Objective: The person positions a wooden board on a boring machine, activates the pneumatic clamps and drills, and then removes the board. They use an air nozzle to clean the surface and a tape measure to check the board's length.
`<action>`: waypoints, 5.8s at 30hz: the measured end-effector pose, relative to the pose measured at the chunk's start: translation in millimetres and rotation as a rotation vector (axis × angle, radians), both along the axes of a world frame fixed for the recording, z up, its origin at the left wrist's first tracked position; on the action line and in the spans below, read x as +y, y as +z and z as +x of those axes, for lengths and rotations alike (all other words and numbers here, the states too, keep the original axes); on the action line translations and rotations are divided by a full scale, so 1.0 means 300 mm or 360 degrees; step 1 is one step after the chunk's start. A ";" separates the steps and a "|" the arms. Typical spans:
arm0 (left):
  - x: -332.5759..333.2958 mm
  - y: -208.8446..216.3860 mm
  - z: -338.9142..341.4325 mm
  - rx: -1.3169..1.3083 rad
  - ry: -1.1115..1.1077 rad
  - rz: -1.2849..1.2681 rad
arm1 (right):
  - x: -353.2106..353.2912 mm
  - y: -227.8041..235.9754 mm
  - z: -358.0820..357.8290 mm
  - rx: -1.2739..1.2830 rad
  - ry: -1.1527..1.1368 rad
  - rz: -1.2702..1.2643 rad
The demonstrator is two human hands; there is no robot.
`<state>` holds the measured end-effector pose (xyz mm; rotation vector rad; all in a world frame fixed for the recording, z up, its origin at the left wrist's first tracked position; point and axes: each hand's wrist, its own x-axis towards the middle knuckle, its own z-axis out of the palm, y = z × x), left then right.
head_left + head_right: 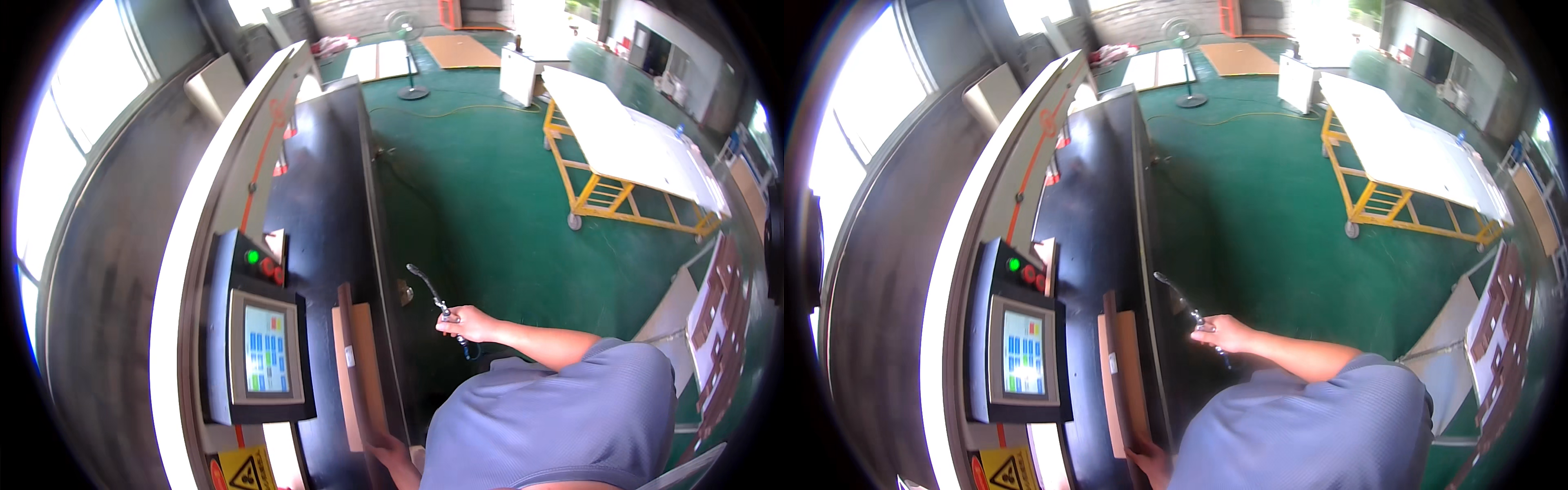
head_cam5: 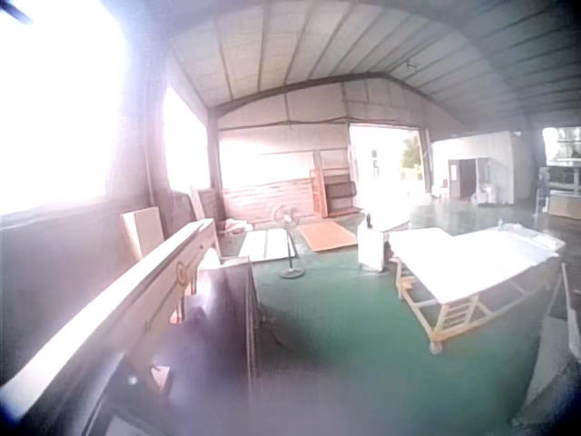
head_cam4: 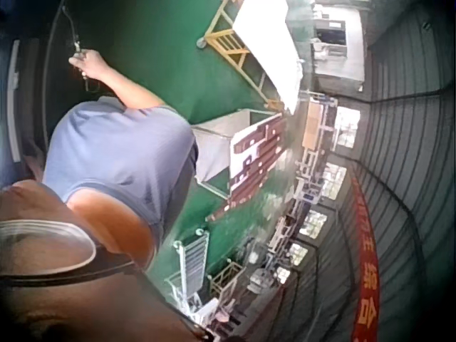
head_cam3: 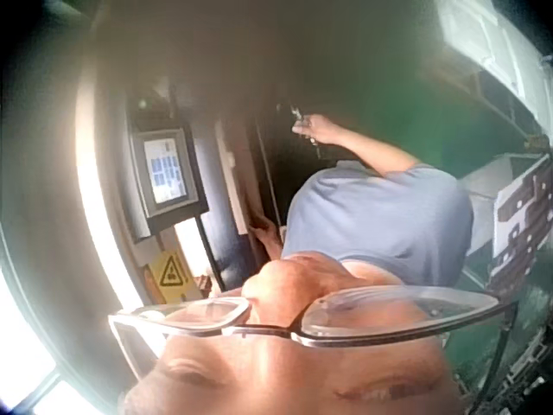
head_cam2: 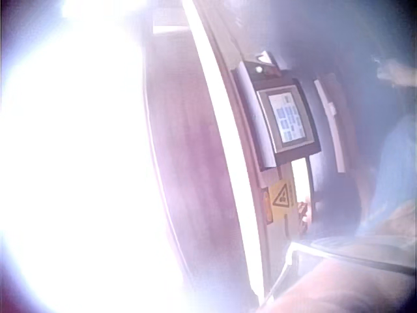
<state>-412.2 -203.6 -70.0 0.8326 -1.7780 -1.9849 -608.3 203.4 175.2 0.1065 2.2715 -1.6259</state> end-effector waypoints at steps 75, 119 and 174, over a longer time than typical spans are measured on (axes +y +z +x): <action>4.936 0.437 -4.290 -0.0654 -0.2237 -0.1046 | 4.910 -0.826 -1.279 -0.1893 -0.3075 0.1788; 7.556 0.732 -6.598 -0.0870 -0.2567 -0.0382 | 8.172 -0.806 -5.373 -0.0310 -0.1553 0.1700; 7.688 0.875 -6.633 0.0123 -0.3770 0.0173 | 6.623 0.584 -4.434 0.0926 -0.3744 0.0894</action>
